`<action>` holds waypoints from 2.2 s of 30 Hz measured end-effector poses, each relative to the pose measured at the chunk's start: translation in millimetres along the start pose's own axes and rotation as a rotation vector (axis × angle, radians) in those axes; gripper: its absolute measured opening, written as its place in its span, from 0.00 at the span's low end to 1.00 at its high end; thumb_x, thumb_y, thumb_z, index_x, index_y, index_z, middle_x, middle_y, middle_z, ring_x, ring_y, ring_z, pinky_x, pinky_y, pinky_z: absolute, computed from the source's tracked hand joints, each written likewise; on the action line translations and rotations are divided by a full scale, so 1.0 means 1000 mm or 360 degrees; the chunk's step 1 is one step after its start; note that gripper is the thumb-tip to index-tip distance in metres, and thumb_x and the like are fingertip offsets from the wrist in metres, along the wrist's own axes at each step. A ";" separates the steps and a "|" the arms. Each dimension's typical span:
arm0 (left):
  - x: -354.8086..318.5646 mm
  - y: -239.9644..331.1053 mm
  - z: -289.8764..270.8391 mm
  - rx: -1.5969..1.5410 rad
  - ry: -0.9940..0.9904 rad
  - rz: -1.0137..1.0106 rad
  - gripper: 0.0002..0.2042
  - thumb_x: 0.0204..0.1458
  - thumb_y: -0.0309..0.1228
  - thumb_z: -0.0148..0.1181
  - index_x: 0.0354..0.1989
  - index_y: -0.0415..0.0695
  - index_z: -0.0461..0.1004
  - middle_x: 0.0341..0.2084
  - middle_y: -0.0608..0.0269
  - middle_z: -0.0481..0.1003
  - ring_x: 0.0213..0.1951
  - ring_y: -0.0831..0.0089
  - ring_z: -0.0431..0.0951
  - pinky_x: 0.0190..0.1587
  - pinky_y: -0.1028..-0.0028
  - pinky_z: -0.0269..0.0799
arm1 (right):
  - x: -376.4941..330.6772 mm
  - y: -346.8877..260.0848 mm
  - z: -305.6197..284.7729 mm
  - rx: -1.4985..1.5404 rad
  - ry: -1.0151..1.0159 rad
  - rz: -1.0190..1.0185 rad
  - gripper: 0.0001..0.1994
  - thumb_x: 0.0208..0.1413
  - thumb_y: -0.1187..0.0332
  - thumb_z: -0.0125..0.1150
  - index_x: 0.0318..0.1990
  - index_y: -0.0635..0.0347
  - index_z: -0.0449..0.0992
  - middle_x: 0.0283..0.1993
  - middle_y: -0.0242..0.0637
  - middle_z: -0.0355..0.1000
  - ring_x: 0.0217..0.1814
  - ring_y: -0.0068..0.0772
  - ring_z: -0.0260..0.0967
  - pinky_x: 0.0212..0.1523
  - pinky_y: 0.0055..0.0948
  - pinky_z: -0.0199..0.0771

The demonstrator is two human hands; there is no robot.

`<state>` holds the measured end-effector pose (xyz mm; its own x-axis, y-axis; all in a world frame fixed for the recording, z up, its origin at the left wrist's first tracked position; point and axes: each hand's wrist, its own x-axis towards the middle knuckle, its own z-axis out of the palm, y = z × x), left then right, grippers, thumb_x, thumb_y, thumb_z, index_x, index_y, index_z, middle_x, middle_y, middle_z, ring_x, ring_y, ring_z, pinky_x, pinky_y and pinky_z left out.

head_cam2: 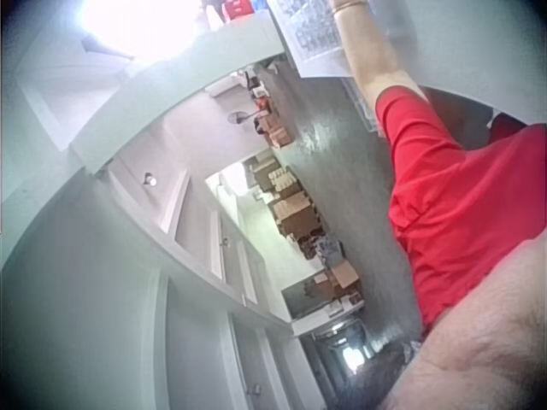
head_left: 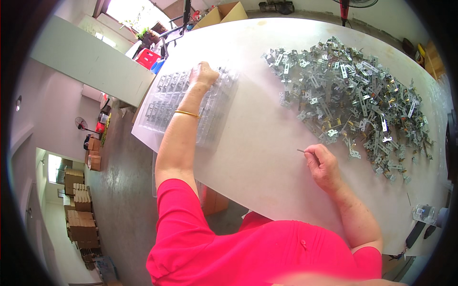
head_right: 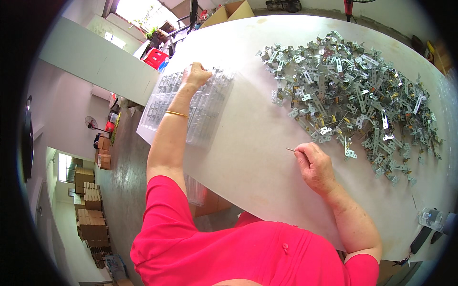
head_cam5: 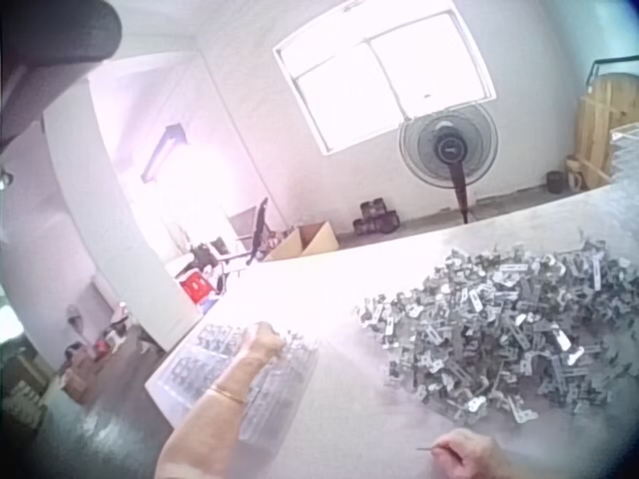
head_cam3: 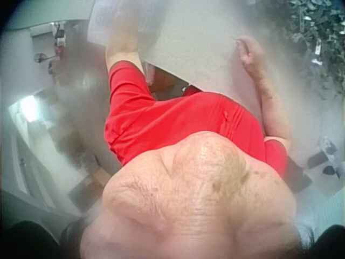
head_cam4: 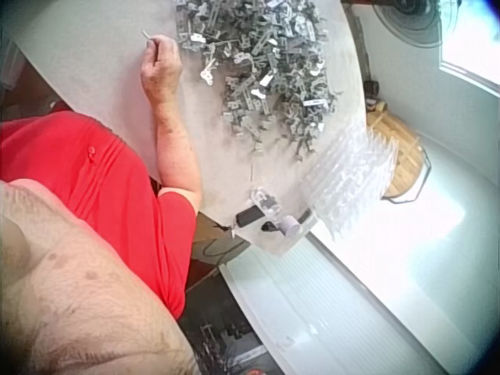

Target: Placing small metal brackets into partitioned clear plastic packaging trays on a table.

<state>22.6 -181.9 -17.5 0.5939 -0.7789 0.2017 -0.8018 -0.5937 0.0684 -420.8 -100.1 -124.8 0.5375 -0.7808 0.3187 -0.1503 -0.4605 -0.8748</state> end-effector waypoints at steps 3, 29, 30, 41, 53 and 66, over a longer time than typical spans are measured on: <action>-0.001 0.000 0.002 -0.0024 0.0032 0.0033 0.13 0.43 0.37 0.67 0.31 0.40 0.83 0.27 0.49 0.82 0.36 0.59 0.84 0.47 0.67 0.77 | 0.000 0.000 0.000 0.0011 -0.0002 0.0013 0.04 0.59 0.77 0.62 0.40 0.61 0.74 0.36 0.41 0.74 0.32 0.41 0.73 0.33 0.33 0.73; -0.310 0.101 -0.182 -0.3046 -0.0250 0.1854 0.17 0.55 0.16 0.59 0.49 0.49 0.79 0.12 0.68 0.65 0.08 0.81 0.55 0.11 0.78 0.46 | -0.001 0.004 0.003 0.0085 -0.0031 0.0135 0.04 0.59 0.77 0.62 0.39 0.62 0.74 0.34 0.38 0.72 0.29 0.31 0.68 0.32 0.28 0.69; -0.302 0.098 -0.180 -0.2976 -0.0454 0.2109 0.22 0.50 0.11 0.59 0.51 0.50 0.74 0.15 0.61 0.67 0.09 0.78 0.57 0.12 0.76 0.46 | -0.002 0.002 0.002 0.0078 -0.0038 0.0147 0.04 0.59 0.77 0.62 0.39 0.62 0.74 0.33 0.38 0.72 0.29 0.31 0.67 0.31 0.28 0.69; -0.292 0.119 -0.196 -0.3179 -0.0555 0.2186 0.17 0.50 0.14 0.62 0.46 0.45 0.80 0.11 0.70 0.61 0.09 0.83 0.54 0.10 0.77 0.43 | -0.002 0.002 0.001 0.0039 -0.0037 0.0138 0.04 0.59 0.77 0.62 0.39 0.62 0.73 0.32 0.37 0.71 0.28 0.29 0.67 0.30 0.28 0.69; -0.303 0.100 -0.194 -0.3029 -0.0565 0.1802 0.05 0.54 0.19 0.60 0.30 0.43 0.80 0.09 0.72 0.59 0.08 0.81 0.55 0.12 0.78 0.51 | 0.000 -0.005 0.001 0.0059 -0.0055 0.0140 0.03 0.60 0.78 0.61 0.39 0.62 0.73 0.31 0.35 0.70 0.26 0.26 0.67 0.28 0.26 0.69; -0.135 0.001 -0.097 -0.1296 0.0065 0.0203 0.10 0.60 0.22 0.51 0.45 0.34 0.77 0.36 0.58 0.81 0.18 0.86 0.68 0.19 0.82 0.67 | -0.001 0.002 0.001 -0.0024 -0.0044 0.0084 0.04 0.58 0.77 0.62 0.39 0.61 0.73 0.31 0.37 0.71 0.27 0.31 0.67 0.29 0.29 0.67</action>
<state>-64.8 -57.9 49.8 0.5046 -0.8131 0.2902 -0.6695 -0.1562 0.7262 -420.9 -100.1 -127.6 0.5510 -0.7923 0.2622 -0.1911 -0.4256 -0.8845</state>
